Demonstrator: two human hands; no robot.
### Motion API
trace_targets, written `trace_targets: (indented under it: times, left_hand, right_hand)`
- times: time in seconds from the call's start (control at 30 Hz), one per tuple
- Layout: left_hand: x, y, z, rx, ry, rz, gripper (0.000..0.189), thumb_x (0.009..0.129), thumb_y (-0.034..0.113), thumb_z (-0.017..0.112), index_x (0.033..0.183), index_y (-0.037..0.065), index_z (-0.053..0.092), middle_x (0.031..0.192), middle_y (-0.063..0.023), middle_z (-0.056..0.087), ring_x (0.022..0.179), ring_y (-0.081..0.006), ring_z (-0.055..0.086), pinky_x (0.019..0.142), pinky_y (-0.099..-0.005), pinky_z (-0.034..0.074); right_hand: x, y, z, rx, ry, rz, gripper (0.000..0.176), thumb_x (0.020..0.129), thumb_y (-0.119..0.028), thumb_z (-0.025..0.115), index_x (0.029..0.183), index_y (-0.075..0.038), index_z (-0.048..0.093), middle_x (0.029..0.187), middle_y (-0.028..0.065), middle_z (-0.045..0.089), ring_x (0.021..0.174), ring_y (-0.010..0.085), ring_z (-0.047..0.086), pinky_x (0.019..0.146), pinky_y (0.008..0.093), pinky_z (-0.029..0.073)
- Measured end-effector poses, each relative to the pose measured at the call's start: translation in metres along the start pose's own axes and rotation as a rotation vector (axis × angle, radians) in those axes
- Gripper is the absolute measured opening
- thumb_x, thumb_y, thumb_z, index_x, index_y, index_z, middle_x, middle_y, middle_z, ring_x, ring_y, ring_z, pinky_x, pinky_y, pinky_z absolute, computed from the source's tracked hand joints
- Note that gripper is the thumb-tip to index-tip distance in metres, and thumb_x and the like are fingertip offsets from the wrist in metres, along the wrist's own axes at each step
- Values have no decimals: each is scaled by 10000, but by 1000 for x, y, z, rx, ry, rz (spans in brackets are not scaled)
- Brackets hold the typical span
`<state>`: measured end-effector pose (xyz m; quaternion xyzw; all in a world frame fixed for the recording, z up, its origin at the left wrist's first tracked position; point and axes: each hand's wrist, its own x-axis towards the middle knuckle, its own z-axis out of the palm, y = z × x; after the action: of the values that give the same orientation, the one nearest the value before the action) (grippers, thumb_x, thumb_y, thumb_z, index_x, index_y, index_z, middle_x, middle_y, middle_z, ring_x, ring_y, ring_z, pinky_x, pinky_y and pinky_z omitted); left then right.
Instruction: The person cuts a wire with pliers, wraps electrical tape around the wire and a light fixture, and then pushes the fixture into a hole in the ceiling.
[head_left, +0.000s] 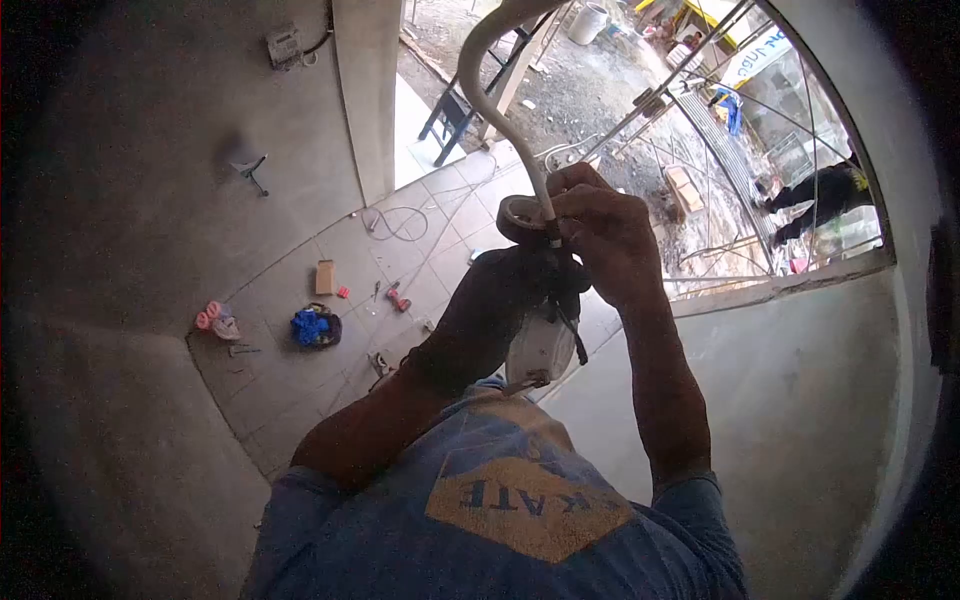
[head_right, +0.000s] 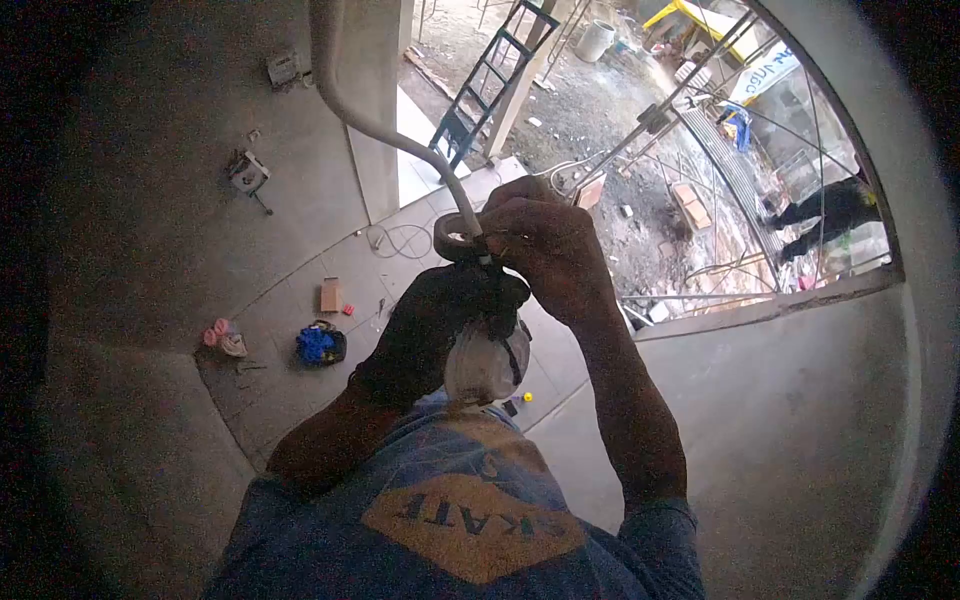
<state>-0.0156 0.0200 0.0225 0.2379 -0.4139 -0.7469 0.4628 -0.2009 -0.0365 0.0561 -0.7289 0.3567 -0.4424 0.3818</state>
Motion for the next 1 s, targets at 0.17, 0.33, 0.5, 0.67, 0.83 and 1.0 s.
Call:
trace_targets:
  times: [0.17,0.33,0.5,0.67,0.83,1.0]
  left_hand:
    - [6,-17,-8,-120,-32,-4,327,1040,285,629,1127,-26,679,994,-84,705,873,-145,661,806,-322,552]
    - [10,-16,-15,21,-43,-25,334,1050,290,619,1164,-23,645,993,-117,717,902,-156,699,783,-328,567]
    - [5,-12,-6,455,54,137,309,1051,271,618,1152,-20,637,1002,-155,740,906,-174,735,771,-326,587]
    - [9,-38,-21,627,390,445,269,1004,121,644,1249,14,677,1013,-122,761,950,-180,732,792,-344,601]
    - [13,-20,-17,889,569,674,303,942,57,680,1242,39,717,1047,-95,742,1017,-231,641,846,-350,578]
    - [14,-26,-27,922,389,779,340,924,56,672,1259,8,642,1042,-109,724,1051,-228,664,870,-357,571]
  right_hand:
    - [1,7,-3,212,-81,98,173,886,-121,759,1013,-4,777,893,78,694,822,157,655,736,321,526]
    - [2,1,-5,173,-204,192,125,904,-34,740,1014,-8,794,996,95,744,830,149,690,720,285,556]
    - [4,-26,4,233,-171,201,292,899,56,676,1173,-30,728,1174,129,740,1036,203,723,854,339,589]
    - [-7,-38,17,-342,-13,-121,501,860,42,637,1351,-48,602,1352,207,656,1314,338,614,1075,471,497]
    - [-15,-74,27,-456,-87,-122,523,749,-135,872,1228,-36,687,1347,203,559,1026,210,645,781,314,562]
    - [-13,-53,34,-504,-125,-111,476,747,-233,939,1127,-59,710,1235,149,571,932,202,672,746,355,597]
